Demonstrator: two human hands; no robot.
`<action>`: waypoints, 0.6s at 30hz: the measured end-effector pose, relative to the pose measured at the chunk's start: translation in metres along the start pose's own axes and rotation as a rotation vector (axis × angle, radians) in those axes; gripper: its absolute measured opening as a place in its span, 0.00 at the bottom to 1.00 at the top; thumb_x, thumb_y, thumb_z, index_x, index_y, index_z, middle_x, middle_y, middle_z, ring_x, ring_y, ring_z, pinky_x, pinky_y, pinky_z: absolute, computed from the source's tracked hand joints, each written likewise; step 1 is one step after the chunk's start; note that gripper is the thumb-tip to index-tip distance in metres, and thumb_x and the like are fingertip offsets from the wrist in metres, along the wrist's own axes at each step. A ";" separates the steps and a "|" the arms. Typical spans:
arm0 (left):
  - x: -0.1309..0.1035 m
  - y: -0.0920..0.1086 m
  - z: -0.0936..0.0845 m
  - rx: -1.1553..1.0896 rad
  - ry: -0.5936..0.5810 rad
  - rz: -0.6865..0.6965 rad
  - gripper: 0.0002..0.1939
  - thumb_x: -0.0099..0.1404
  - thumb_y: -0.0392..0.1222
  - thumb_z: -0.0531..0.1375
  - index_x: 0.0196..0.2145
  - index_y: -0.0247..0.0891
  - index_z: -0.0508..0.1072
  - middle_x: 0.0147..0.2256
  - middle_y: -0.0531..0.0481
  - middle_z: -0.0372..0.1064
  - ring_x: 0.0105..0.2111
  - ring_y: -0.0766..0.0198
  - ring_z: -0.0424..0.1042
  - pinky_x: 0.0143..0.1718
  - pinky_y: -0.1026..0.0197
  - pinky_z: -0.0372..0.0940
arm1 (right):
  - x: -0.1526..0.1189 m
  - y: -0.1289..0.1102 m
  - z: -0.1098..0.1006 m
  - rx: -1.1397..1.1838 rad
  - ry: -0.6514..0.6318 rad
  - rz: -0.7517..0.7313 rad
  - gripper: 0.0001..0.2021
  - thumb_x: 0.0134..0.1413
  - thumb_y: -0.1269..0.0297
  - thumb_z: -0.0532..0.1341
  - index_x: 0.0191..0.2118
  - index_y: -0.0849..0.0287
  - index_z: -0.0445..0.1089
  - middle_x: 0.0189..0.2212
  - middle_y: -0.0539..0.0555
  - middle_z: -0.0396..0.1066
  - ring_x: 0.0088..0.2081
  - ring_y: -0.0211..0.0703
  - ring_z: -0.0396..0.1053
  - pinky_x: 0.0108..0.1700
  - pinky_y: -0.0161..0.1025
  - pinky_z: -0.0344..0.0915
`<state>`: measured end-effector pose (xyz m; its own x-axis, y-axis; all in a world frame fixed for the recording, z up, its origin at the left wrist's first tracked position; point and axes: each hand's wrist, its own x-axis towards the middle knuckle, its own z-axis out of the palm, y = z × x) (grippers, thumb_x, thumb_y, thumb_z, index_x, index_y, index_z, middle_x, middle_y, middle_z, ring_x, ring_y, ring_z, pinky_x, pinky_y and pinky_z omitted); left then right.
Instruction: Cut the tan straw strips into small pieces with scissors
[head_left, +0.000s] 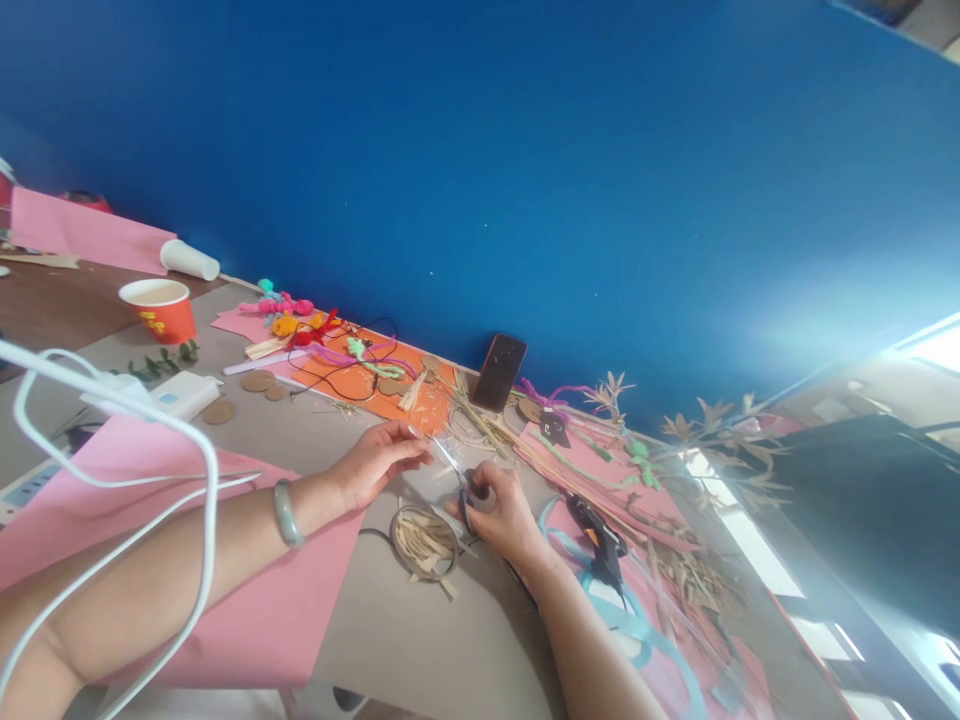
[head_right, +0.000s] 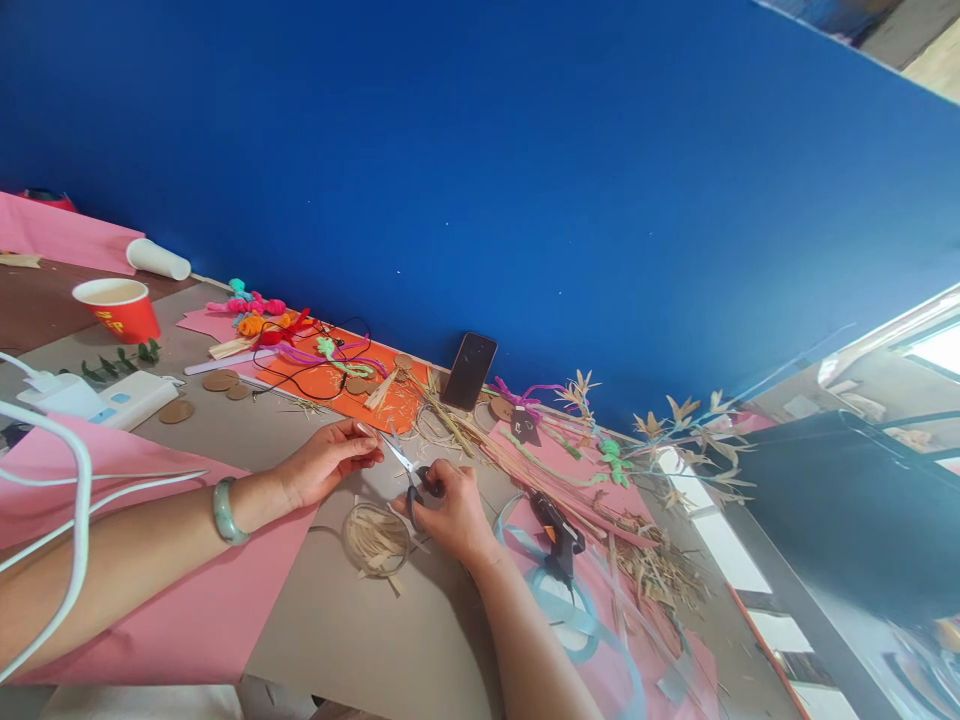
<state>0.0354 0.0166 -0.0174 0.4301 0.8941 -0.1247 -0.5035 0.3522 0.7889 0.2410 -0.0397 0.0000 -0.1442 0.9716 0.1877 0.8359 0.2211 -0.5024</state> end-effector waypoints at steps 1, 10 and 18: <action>0.000 0.000 0.000 -0.004 0.001 -0.004 0.12 0.49 0.39 0.69 0.26 0.34 0.70 0.27 0.51 0.73 0.30 0.66 0.73 0.34 0.65 0.62 | 0.000 0.000 0.000 -0.008 -0.005 -0.008 0.14 0.42 0.60 0.64 0.24 0.56 0.56 0.23 0.47 0.64 0.28 0.38 0.58 0.37 0.38 0.56; 0.002 -0.001 -0.002 0.001 0.038 0.008 0.11 0.47 0.38 0.70 0.28 0.34 0.72 0.27 0.50 0.74 0.29 0.64 0.74 0.32 0.64 0.62 | 0.001 -0.007 -0.003 -0.058 -0.020 -0.073 0.14 0.41 0.60 0.64 0.24 0.56 0.56 0.24 0.48 0.67 0.28 0.38 0.60 0.39 0.40 0.55; 0.003 -0.004 -0.003 0.010 0.061 0.036 0.11 0.47 0.36 0.69 0.28 0.35 0.72 0.28 0.50 0.75 0.29 0.66 0.74 0.33 0.65 0.62 | 0.000 -0.009 -0.004 -0.045 -0.043 -0.037 0.15 0.41 0.59 0.64 0.23 0.56 0.56 0.23 0.48 0.66 0.28 0.39 0.59 0.38 0.39 0.56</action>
<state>0.0361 0.0189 -0.0225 0.3652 0.9215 -0.1323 -0.5101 0.3170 0.7996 0.2351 -0.0425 0.0077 -0.1971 0.9658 0.1682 0.8524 0.2536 -0.4572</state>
